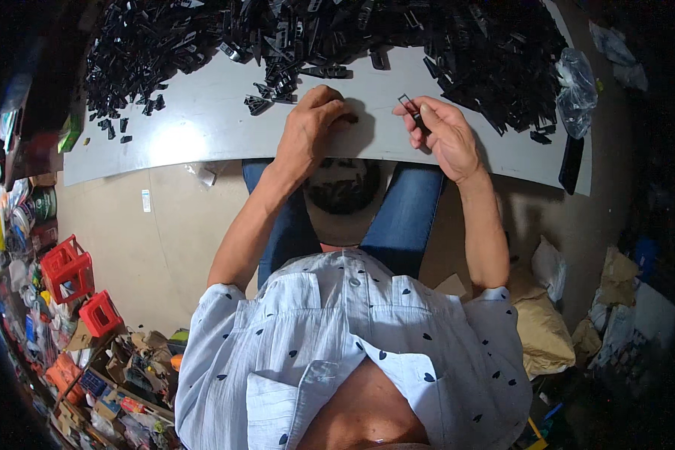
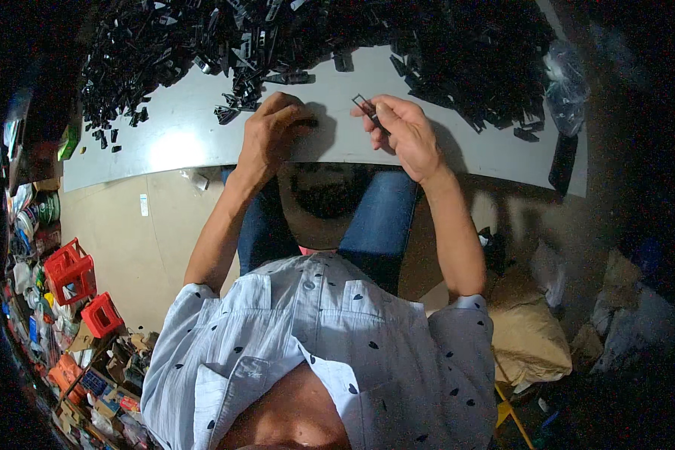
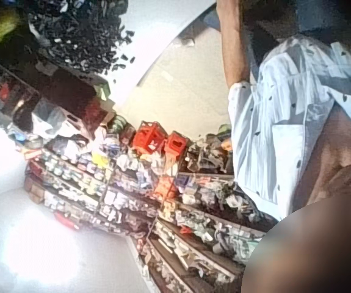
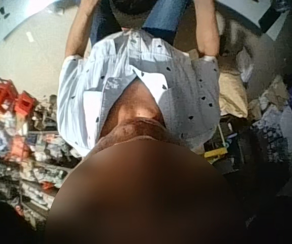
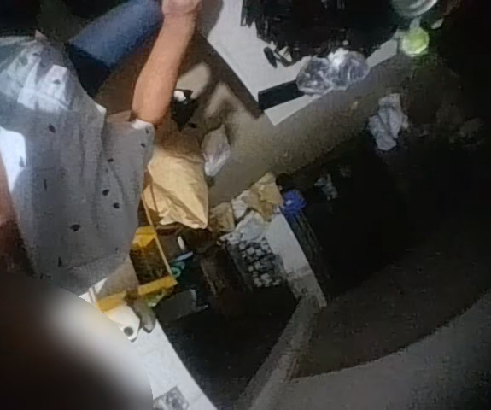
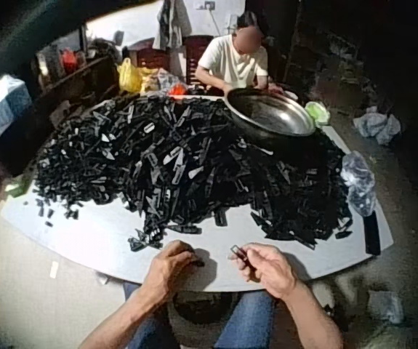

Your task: The person assembles small plastic parts by hand, repeatedly picking pieces from a pile on the table and snapping them together, and retrieves additional parts in a bag from a shelf.

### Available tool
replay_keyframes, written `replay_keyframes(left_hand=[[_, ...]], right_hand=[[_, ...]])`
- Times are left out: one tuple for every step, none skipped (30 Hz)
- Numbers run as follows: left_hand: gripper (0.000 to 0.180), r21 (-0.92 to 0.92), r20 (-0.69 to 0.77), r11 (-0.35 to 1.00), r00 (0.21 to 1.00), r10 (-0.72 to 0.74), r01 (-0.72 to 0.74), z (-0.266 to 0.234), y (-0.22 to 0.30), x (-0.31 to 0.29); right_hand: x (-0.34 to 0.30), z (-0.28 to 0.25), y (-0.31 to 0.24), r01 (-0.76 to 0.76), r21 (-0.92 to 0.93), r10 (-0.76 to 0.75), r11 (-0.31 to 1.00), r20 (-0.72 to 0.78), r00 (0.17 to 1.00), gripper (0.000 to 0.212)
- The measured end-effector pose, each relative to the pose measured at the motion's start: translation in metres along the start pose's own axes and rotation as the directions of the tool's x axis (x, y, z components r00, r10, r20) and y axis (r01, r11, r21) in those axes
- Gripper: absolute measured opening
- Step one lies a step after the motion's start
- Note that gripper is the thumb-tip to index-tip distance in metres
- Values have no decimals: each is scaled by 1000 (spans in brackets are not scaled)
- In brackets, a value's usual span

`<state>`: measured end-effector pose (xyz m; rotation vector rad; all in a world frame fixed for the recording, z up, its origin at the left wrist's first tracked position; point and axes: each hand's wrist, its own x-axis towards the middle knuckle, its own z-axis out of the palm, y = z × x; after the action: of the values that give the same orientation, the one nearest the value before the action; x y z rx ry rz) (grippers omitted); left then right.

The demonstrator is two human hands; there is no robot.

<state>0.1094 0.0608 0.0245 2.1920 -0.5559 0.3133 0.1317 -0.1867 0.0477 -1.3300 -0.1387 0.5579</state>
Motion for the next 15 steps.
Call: replay_keyframes(left_hand=[[28,-48,-3,997,998,-60,59,-1,3,1],[33,-96,-3,988,993,-119,118,-2,5,2],[33,-101,-3,987,992,-123,122,-1,4,1],[36,-104,-32,988,992,-120,116,-2,4,-1],[40,-106,-60,988,991,-117,110,-3,4,-2],[40,-107,-63,988,990,-123,116,-4,3,-3],[40,-128,-62,985,990,-127,119,-4,3,-3],[40,-149,-61,981,990,-131,121,-4,3,-3],[40,-154,-61,980,989,-134,124,-3,2,-4],[39,-150,-64,981,989,-136,125,-2,1,-3],[38,-147,-67,981,988,-137,126,-2,0,-3],[38,-149,-68,980,988,-139,128,-2,0,-2],[36,-135,-62,983,990,-130,120,-2,-1,-2],[34,-121,-55,986,991,-120,112,-3,-1,-2],[34,-122,-56,986,991,-123,116,-1,-3,-2]], right_hand=[[2,-2,0,-12,36,9,999,69,998,26],[3,0,0,-17,34,15,999,69,998,26],[5,1,-1,-32,9,32,999,64,997,26],[7,3,-2,-47,-15,48,999,66,997,26],[9,5,-4,-52,-16,53,998,71,996,26],[10,6,-6,-76,-2,76,997,79,994,26],[11,7,-7,-99,11,98,995,82,992,25],[11,7,-8,-104,9,103,994,81,991,25],[12,8,-9,-126,60,121,990,78,990,24],[12,8,-10,-146,110,138,983,76,988,24],[14,7,-10,-149,108,141,983,77,987,24],[15,5,-9,-160,144,144,977,119,982,24],[17,5,-8,-174,180,145,968,163,976,23],[17,6,-8,-177,179,148,968,166,975,23],[15,8,-9,-143,4,141,990,126,982,23]])
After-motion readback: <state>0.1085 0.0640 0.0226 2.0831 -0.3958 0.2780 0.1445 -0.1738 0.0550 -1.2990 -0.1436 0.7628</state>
